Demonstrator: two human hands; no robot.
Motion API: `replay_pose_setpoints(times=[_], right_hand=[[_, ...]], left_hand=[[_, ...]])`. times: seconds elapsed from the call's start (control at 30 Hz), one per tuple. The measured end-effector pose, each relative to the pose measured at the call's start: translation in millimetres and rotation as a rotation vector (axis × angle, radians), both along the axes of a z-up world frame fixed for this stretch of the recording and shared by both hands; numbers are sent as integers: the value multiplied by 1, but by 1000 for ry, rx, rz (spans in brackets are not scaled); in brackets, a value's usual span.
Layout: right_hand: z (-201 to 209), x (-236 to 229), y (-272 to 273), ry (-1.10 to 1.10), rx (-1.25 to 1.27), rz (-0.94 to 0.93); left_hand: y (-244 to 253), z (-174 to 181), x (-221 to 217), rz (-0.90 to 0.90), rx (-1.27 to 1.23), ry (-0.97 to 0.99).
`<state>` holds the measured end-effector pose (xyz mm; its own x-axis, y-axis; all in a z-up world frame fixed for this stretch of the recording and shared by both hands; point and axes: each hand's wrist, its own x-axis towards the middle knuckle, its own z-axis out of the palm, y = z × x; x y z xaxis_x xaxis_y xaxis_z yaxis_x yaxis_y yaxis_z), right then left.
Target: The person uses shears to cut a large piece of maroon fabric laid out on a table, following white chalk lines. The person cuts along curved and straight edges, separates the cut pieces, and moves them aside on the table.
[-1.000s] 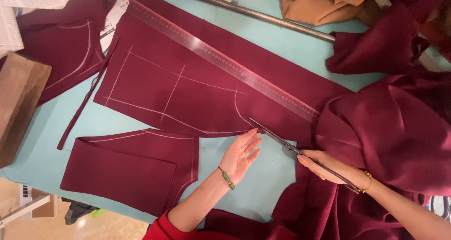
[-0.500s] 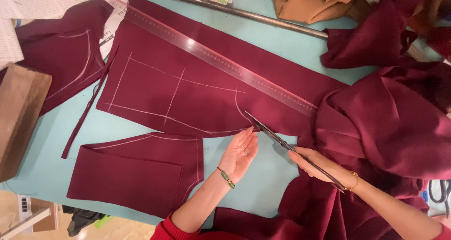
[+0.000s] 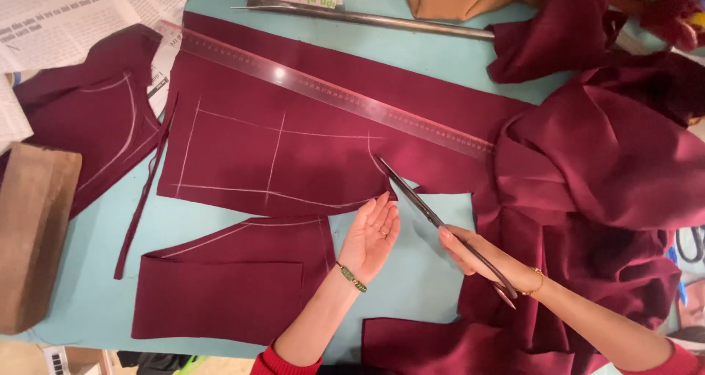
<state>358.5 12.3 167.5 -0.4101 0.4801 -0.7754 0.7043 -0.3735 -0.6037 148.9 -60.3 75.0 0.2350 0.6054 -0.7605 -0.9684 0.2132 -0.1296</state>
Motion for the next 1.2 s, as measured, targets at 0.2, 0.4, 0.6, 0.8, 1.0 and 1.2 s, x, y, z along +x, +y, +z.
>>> replay_pose_setpoints(times=[0.2, 0.4, 0.6, 0.8, 1.0, 1.2], right_hand=[[-2, -19, -15, -39, -57, -122], [3, -34, -33, -69, -134, -282], [29, -66, -44, -65, -150, -323], [41, -89, -44, 19, -48, -317], [12, -93, -49, -57, -76, -410], [1, -104, -60, -30, -154, -572]], left_hand=[[-1, 6, -11, -54, 36, 16], [-4, 16, -33, -84, 49, 29], [-7, 17, -47, -125, 58, 22], [-9, 19, -54, -185, 56, 15], [-7, 24, -62, -233, 71, 21], [-8, 27, -72, -233, 52, 8]])
